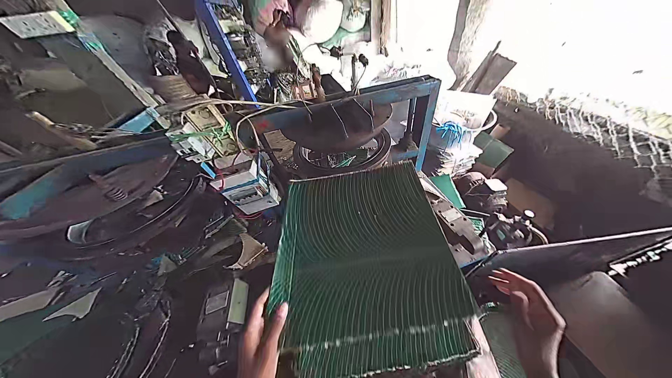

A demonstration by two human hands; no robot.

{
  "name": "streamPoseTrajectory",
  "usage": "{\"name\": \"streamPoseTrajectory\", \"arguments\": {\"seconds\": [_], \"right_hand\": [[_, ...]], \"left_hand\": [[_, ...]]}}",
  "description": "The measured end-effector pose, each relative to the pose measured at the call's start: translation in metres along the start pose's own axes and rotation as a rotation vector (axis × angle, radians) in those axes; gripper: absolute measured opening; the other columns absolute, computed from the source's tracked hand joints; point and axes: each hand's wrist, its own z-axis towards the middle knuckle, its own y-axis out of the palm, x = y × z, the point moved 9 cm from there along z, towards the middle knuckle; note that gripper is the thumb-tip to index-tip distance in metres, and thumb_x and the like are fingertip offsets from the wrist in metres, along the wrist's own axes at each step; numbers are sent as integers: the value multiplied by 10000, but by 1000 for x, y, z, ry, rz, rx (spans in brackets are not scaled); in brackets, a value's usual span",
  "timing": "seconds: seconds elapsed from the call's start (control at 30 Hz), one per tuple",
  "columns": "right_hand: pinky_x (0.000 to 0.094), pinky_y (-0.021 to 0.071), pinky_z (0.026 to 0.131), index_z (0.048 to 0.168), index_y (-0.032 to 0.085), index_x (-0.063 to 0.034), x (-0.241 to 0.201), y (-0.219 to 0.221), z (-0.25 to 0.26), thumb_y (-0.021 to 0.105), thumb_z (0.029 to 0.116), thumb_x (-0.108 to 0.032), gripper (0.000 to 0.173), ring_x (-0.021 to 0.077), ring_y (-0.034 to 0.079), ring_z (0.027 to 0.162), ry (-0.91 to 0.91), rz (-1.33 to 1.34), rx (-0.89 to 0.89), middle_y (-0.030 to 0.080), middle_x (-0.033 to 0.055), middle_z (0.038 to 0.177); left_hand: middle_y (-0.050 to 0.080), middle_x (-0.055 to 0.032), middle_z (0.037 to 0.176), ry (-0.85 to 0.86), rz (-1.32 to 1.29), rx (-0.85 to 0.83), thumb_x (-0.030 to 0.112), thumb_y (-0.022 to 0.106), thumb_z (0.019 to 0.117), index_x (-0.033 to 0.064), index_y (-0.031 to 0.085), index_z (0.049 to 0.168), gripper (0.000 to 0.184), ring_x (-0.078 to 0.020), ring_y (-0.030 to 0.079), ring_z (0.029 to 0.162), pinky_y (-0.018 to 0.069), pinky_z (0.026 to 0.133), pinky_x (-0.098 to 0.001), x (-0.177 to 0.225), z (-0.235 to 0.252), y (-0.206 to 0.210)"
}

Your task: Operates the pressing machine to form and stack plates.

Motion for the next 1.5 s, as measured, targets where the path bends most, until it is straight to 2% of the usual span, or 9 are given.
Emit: {"name": "streamPoseTrajectory", "arguments": {"seconds": [0.27, 0.47, 0.87, 1.0, 1.13, 1.2, 1.3, 1.43, 1.5], "right_hand": [[236, 611, 792, 1174, 605, 152, 7, -64, 22, 413, 1060, -137, 365, 77, 719, 919, 20, -165, 160, 712, 183, 1083], [257, 606, 767, 1156, 651, 117, 26, -55, 19, 469, 1013, -70, 298, 134, 713, 926, 25, -228, 106, 690, 219, 1090], [635, 482, 969, 1277, 664, -5, 61, 53, 158, 560, 1032, -199, 329, 464, 595, 1196, 121, -494, -67, 617, 278, 1282], [647, 510, 877, 1230, 672, -1, 79, 80, 187, 475, 1037, -84, 288, 465, 662, 1104, 132, -706, -101, 689, 260, 1169], [627, 499, 919, 1206, 685, 13, 91, 120, 204, 533, 976, -46, 282, 461, 627, 1173, 187, -795, -257, 676, 256, 1216], [591, 459, 1017, 1299, 647, 1, 82, 124, 207, 490, 994, -59, 348, 431, 591, 1257, 276, -830, -353, 643, 241, 1320], [574, 458, 1024, 1345, 627, -44, 90, 122, 204, 462, 1014, -96, 373, 406, 577, 1289, 342, -823, -439, 620, 211, 1377], [619, 511, 901, 1200, 703, -36, 107, 121, 206, 514, 987, -73, 287, 423, 651, 1154, 222, -818, -260, 693, 217, 1213], [563, 481, 991, 1308, 656, -37, 96, 123, 203, 454, 1011, -79, 361, 396, 611, 1251, 297, -840, -362, 653, 212, 1324]], "left_hand": [[510, -292, 1379, -76, -182, 102, 149, 548, 1058, 2, 336, 1555, 560, -279, 630, 938, 554, 741, -398, 21, 257, 96], [548, -309, 1366, -114, 94, 59, 270, 683, 996, 5, 447, 1508, 623, -404, 598, 1132, 497, 941, -532, 21, 351, 120], [584, -259, 1276, -99, 105, -17, 234, 689, 992, 14, 451, 1504, 606, -250, 592, 884, 515, 762, -390, 14, 349, 100], [554, -259, 1339, -171, 84, 74, 537, 473, 1052, 71, 363, 1551, 691, -296, 634, 925, 538, 764, -434, 18, 329, 82], [594, -183, 1160, -78, 90, 67, 419, 345, 1113, 0, 404, 1482, 562, -213, 594, 796, 511, 670, -381, -5, 244, 85], [646, -221, 1211, 139, 244, -181, 245, 460, 1065, -81, 544, 1335, 432, -263, 671, 997, 571, 847, -428, -27, 190, 124], [596, -127, 1382, 321, 640, -434, 448, 540, 1009, 134, 674, 1318, 460, -328, 538, 1298, 432, 1087, -535, -67, 112, 180], [540, -71, 1486, 521, 910, -388, 530, 476, 1005, 237, 625, 1395, 511, -324, 513, 1345, 404, 1084, -566, -78, 82, 199], [537, -73, 1490, 504, 898, -405, 517, 473, 1010, 227, 625, 1396, 506, -325, 502, 1358, 397, 1091, -561, -78, 83, 197]]}}
